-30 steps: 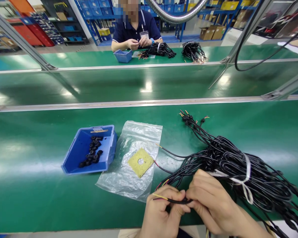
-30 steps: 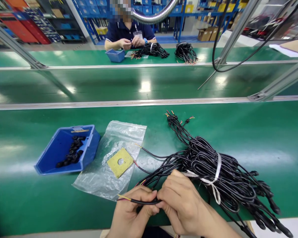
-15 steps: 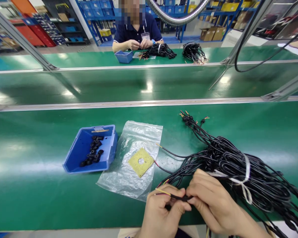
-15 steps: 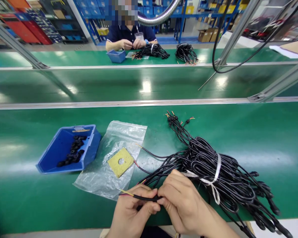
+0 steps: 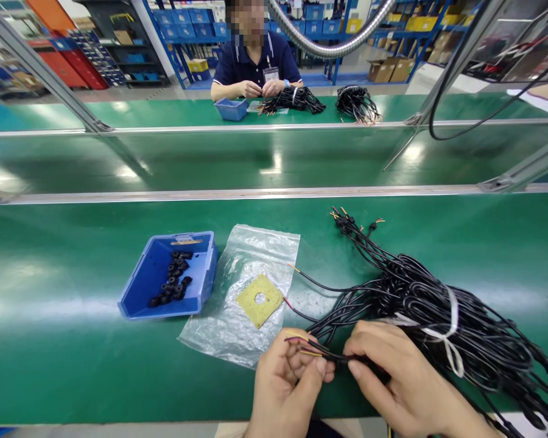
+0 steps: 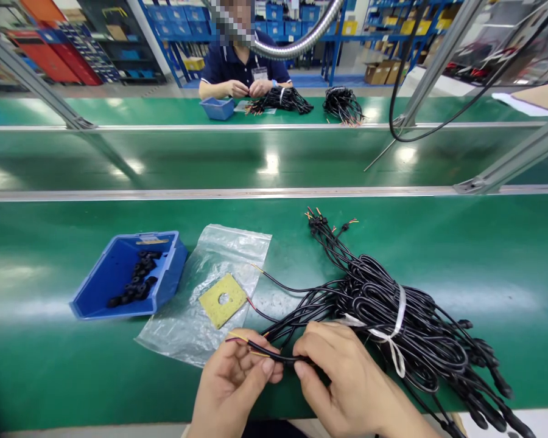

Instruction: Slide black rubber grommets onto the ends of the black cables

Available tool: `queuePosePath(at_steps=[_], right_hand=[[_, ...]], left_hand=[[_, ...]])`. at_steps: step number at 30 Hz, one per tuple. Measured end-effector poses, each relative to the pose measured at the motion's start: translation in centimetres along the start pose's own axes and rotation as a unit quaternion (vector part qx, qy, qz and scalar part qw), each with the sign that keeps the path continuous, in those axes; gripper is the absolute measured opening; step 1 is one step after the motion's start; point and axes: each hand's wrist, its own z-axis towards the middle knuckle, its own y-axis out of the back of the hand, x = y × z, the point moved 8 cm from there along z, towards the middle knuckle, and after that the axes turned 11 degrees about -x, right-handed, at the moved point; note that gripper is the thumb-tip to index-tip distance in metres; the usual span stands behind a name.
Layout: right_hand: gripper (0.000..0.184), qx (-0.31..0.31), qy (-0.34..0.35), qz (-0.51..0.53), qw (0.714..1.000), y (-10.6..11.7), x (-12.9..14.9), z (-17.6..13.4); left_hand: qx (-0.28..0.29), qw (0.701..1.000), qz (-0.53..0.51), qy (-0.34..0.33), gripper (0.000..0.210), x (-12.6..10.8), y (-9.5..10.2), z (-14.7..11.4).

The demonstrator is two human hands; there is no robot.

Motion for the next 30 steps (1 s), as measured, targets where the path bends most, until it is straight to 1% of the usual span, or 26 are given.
queuePosePath(at_steps=[4, 12, 18, 21, 26, 27, 30], right_hand=[[0.013, -0.006, 0.0, 0.0, 1.0, 0.1, 0.2, 0.0], [0.013, -0.01, 0.014, -0.016, 1.0, 0.1, 0.1, 0.0], [0.014, -0.012, 0.016, -0.013, 1.0, 0.2, 0.3, 0.0], [0.014, -0.01, 0.011, -0.002, 1.0, 0.1, 0.3, -0.1], [0.017, 0.006, 0.008, -0.008, 1.0, 0.1, 0.6, 0.1], [0.018, 0.009, 0.009, -0.012, 1.0, 0.1, 0.7, 0.1], [0.018, 0.016, 0.017, -0.036, 0.999, 0.1, 0.7, 0.1]], left_hand=[[0.002, 1.0, -0.01, 0.009, 0.033, 0.1, 0.0, 0.0], [0.042, 0.999, 0.01, -0.011, 0.029, 0.0, 0.0, 0.1], [0.064, 0.998, 0.021, -0.013, 0.026, -0.1, 0.2, 0.0], [0.08, 0.995, 0.056, -0.023, 0.022, -0.1, 0.1, 0.0], [0.101, 0.982, 0.149, -0.065, 0.011, 0.4, -0.1, 0.3], [0.107, 0.98, 0.156, -0.068, 0.012, 0.7, 0.0, 0.3], [0.121, 0.978, 0.16, -0.061, 0.026, 1.9, 0.7, 0.7]])
